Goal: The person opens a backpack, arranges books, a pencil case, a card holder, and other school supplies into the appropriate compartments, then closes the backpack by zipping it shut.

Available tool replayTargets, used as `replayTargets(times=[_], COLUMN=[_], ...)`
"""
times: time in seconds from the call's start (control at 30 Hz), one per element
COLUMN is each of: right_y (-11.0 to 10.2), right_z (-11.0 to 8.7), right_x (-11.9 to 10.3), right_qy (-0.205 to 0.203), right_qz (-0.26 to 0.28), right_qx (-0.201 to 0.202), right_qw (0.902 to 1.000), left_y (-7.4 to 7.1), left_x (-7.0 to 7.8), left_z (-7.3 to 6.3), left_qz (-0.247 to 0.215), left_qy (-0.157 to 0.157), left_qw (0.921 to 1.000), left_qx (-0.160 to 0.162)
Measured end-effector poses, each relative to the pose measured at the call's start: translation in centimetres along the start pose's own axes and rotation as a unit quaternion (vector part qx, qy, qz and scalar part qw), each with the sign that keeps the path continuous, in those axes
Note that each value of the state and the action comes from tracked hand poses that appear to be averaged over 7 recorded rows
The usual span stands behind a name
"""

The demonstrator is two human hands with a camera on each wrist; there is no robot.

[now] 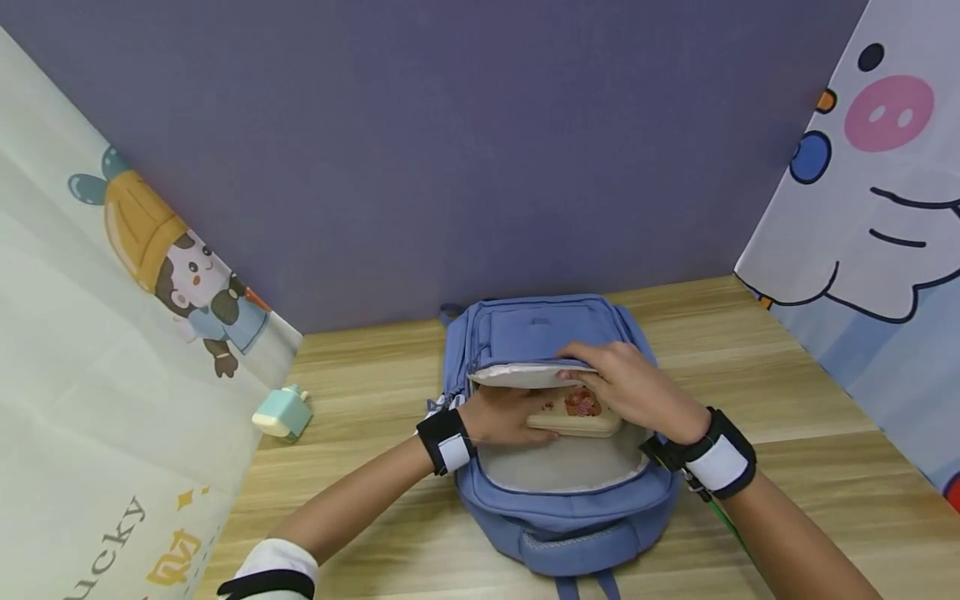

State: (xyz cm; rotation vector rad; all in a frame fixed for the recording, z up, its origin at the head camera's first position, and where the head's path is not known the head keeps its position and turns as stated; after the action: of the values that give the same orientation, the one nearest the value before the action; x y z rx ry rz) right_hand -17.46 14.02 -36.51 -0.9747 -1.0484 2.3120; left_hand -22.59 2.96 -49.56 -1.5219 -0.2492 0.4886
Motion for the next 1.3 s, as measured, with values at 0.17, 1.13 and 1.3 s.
replayTargets(times=[0.17,1.13,1.3], right_y=[0.1,-0.1,0.0], right_z=[0.1,0.2,0.2], right_x=[-0.5,-0.8,-0.5], right_qy=[-0.002,-0.03,-0.013], right_qz=[-0.006,-0.025,-0.025], right_qx=[-0.001,0.022,0.008], right_qw=[1.0,0.999,0.9996], left_y=[0.2,-4.3,-6.0], left_x=[-1.7,0.2,1.4], left_z=[0.5,-3.0,-4.8], left_qz=[-0.085,0.026,-0.015], left_qy=[-0.05,-0.048,-0.03], left_qw=[0.995,0.9956,0.9987], left_qx=[-0.018,0.076,0.038])
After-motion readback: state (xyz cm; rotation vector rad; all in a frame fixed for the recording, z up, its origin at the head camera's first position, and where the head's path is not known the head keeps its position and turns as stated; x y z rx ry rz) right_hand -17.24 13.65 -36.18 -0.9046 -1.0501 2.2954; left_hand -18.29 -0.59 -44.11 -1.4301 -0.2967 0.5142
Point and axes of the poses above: each hand's wrist, its own z-axis towards the middle knuckle, its own y-axis out of the palm, x = y × z, the point moved 9 cm from there along z, towards the middle knuckle, and after that the axes turned 4 degrees about -y, right-handed, at the moved point
